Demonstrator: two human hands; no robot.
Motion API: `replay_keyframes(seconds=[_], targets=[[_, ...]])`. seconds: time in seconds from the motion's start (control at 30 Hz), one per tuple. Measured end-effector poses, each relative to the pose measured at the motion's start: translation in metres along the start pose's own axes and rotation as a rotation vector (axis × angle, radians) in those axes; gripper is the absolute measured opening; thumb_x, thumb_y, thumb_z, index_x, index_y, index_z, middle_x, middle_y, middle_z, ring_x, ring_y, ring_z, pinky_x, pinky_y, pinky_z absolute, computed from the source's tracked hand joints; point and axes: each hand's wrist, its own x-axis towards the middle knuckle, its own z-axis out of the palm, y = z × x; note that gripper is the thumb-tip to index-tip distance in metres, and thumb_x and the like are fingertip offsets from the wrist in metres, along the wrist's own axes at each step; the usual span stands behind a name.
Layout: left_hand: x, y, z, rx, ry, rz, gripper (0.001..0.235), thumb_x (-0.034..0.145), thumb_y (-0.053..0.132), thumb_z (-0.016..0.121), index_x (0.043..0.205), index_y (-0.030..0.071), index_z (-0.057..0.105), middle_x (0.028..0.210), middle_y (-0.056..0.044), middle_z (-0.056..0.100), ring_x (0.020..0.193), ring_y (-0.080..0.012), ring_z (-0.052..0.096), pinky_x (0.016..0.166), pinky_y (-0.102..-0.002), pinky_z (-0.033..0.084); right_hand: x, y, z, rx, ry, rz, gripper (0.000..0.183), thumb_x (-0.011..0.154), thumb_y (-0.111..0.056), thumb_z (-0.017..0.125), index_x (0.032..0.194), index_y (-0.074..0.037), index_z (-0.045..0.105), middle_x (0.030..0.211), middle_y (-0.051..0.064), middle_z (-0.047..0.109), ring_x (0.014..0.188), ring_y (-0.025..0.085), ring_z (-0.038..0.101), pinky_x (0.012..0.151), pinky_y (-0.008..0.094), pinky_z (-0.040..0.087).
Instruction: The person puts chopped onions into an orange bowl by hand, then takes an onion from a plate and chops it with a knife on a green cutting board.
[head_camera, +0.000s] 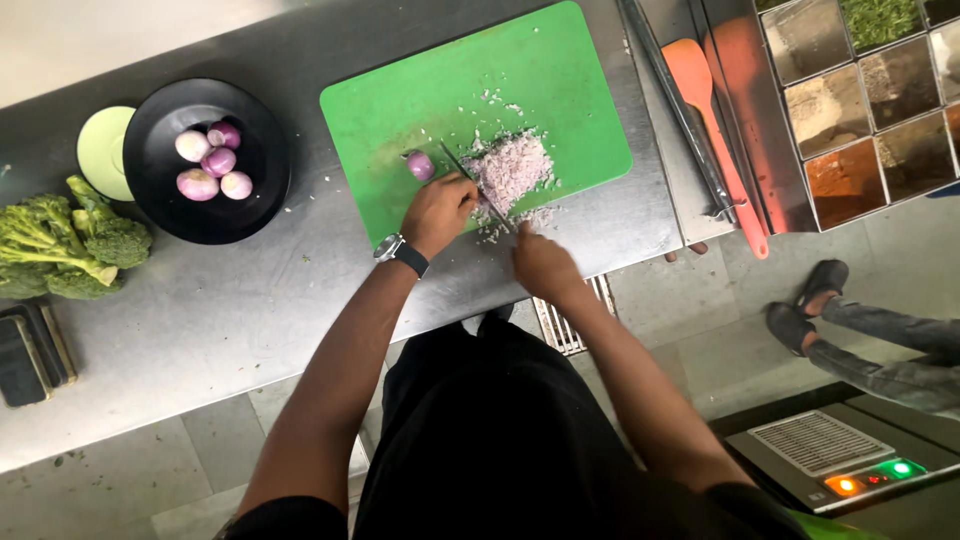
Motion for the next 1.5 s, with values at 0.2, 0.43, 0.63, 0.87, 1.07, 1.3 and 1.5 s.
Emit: replay_keyframes(seconds=[0.2, 0.43, 0.63, 0.87, 1.07, 1.3, 1.5], targets=[[-0.004, -0.005, -0.006, -0.019, -0.030, 0.077, 0.005, 0.088, 0.008, 0.069, 0.090, 0.004, 0.069, 0.096, -0.014, 0.068, 0.088, -0.0370, 0.066, 0.077, -0.048, 0.052, -0.005, 0.018, 0.013, -0.020, 0.006, -0.014, 0.050, 0.096, -0.026, 0.052, 0.130, 0.009, 0.045, 0.093, 0.032, 0.071, 0.084, 0.048, 0.071, 0.076, 0.055, 0.057], [-0.002, -0.024, -0.011, -0.018, -0.063, 0.213, 0.004, 0.089, 0.006, 0.066, 0.093, 0.004, 0.067, 0.097, -0.014, 0.066, 0.091, -0.0382, 0.065, 0.077, -0.050, 0.051, 0.006, -0.008, 0.017, 0.059, 0.188, -0.062, 0.051, 0.093, -0.023, 0.057, 0.131, 0.010, 0.047, 0.093, 0.033, 0.070, 0.085, 0.049, 0.069, 0.076, 0.057, 0.054], [-0.001, -0.032, -0.009, -0.002, -0.139, 0.180, 0.004, 0.092, 0.007, 0.065, 0.089, 0.005, 0.066, 0.093, -0.014, 0.065, 0.087, -0.0373, 0.065, 0.075, -0.050, 0.050, 0.005, -0.044, 0.022, 0.172, 0.144, 0.132, 0.033, 0.100, -0.023, 0.054, 0.118, 0.005, 0.052, 0.096, 0.033, 0.071, 0.093, 0.049, 0.069, 0.085, 0.056, 0.055], [0.001, -0.037, -0.019, -0.049, -0.126, 0.292, 0.004, 0.092, 0.007, 0.064, 0.092, 0.003, 0.065, 0.094, -0.014, 0.064, 0.087, -0.0380, 0.064, 0.075, -0.049, 0.051, -0.009, -0.049, 0.014, 0.114, 0.023, 0.233, 0.045, 0.099, -0.027, 0.054, 0.125, 0.008, 0.046, 0.094, 0.032, 0.070, 0.090, 0.048, 0.071, 0.082, 0.055, 0.057], [-0.001, -0.042, -0.017, -0.014, -0.120, 0.254, 0.004, 0.090, 0.007, 0.064, 0.090, 0.003, 0.066, 0.095, -0.014, 0.066, 0.088, -0.0379, 0.065, 0.076, -0.049, 0.051, -0.007, -0.049, 0.031, 0.132, 0.054, 0.192, 0.048, 0.098, -0.028, 0.056, 0.126, 0.009, 0.045, 0.092, 0.032, 0.070, 0.089, 0.049, 0.070, 0.080, 0.056, 0.056], [-0.005, -0.043, -0.014, 0.020, -0.092, 0.229, 0.004, 0.092, 0.008, 0.066, 0.090, 0.005, 0.067, 0.095, -0.014, 0.066, 0.087, -0.0371, 0.066, 0.076, -0.049, 0.052, 0.004, -0.050, 0.036, 0.159, 0.075, 0.160, 0.051, 0.100, -0.027, 0.053, 0.130, 0.013, 0.041, 0.090, 0.032, 0.070, 0.086, 0.050, 0.070, 0.077, 0.056, 0.055], [-0.009, -0.039, -0.017, -0.028, -0.072, 0.194, 0.002, 0.090, 0.005, 0.067, 0.092, 0.005, 0.067, 0.095, -0.014, 0.066, 0.088, -0.0374, 0.065, 0.075, -0.048, 0.052, 0.001, -0.061, 0.041, 0.177, 0.105, 0.146, 0.043, 0.099, -0.024, 0.054, 0.123, 0.011, 0.045, 0.087, 0.033, 0.070, 0.085, 0.049, 0.070, 0.079, 0.057, 0.056]])
